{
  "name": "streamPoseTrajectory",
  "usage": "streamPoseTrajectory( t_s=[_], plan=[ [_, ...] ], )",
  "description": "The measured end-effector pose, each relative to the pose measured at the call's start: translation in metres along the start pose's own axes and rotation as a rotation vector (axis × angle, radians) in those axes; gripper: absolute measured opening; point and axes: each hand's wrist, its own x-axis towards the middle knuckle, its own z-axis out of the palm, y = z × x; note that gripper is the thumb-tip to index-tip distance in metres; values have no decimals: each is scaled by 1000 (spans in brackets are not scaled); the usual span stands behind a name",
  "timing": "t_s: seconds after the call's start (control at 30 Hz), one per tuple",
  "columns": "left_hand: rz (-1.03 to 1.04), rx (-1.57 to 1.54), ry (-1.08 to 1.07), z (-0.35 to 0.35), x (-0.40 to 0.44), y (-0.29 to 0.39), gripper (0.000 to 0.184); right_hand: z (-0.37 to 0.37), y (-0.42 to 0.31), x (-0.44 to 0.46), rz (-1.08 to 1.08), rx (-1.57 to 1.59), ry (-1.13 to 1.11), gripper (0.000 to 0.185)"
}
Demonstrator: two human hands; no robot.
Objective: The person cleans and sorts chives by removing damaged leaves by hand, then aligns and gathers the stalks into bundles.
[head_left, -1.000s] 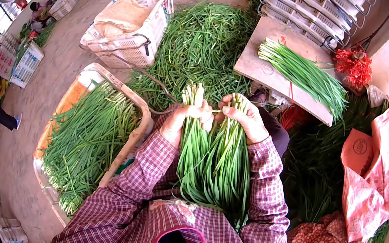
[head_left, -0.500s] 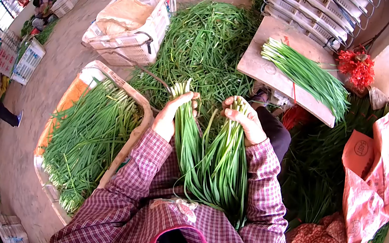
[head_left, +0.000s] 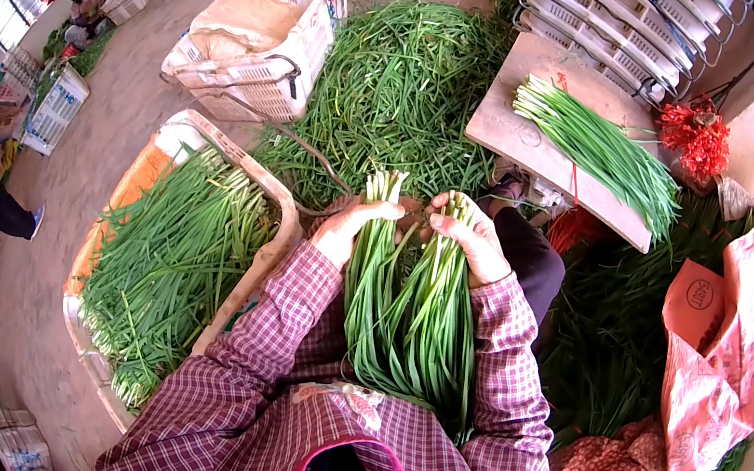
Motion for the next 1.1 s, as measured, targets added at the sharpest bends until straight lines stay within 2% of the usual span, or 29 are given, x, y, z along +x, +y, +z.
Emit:
streamPoseTrajectory(
  t_s=[0.13,0.2,0.23,0.33,0.4,0.47,0.53,0.57,0.6,0.67,0.73,0.83,0.87,0.93,1.0,1.07,1.1],
  plan=[
    [8,-95,4,-8,2,-5,35,1,6,2,22,-93,64,21],
    [17,-155,-11,-9,0,-6,34,5,10,5,-10,-244,60,22],
    [33,-108,23,-9,1,-6,32,7,12,5,29,-206,53,24],
    [75,-73,74,1,-4,-3,30,11,27,11,-68,-283,6,27],
    [103,-81,88,5,-8,-3,30,15,25,9,-92,-429,76,27],
    [145,-53,70,6,-9,-4,29,16,22,7,-81,-438,89,23],
    [207,-9,32,2,-6,-7,31,16,17,4,-35,-188,71,18],
    [205,-65,-4,3,-6,-6,33,16,10,0,-93,41,-28,16],
    [202,-121,-39,3,-6,-5,35,9,9,-1,-126,59,-30,13],
    [239,-95,-38,6,-8,-4,37,-1,1,-2,-196,-210,75,12],
    [256,-98,-69,9,-12,-3,37,-4,-9,-6,-150,-103,72,12],
    [223,-79,-113,6,-10,-4,38,5,-23,-8,-195,-131,15,14],
    [211,-126,-164,5,-9,-4,38,11,-27,-9,-111,-207,53,15],
    [209,-139,-169,4,-8,-6,37,15,-23,-3,-77,-286,36,15],
    [221,-96,-232,6,-10,-3,39,21,-16,3,-32,-263,30,16],
    [231,-22,-200,6,-11,-2,41,22,-12,7,63,-143,-126,17],
    [219,-52,-183,6,-12,-3,41,21,-10,8,54,-180,-118,13]
  ],
)
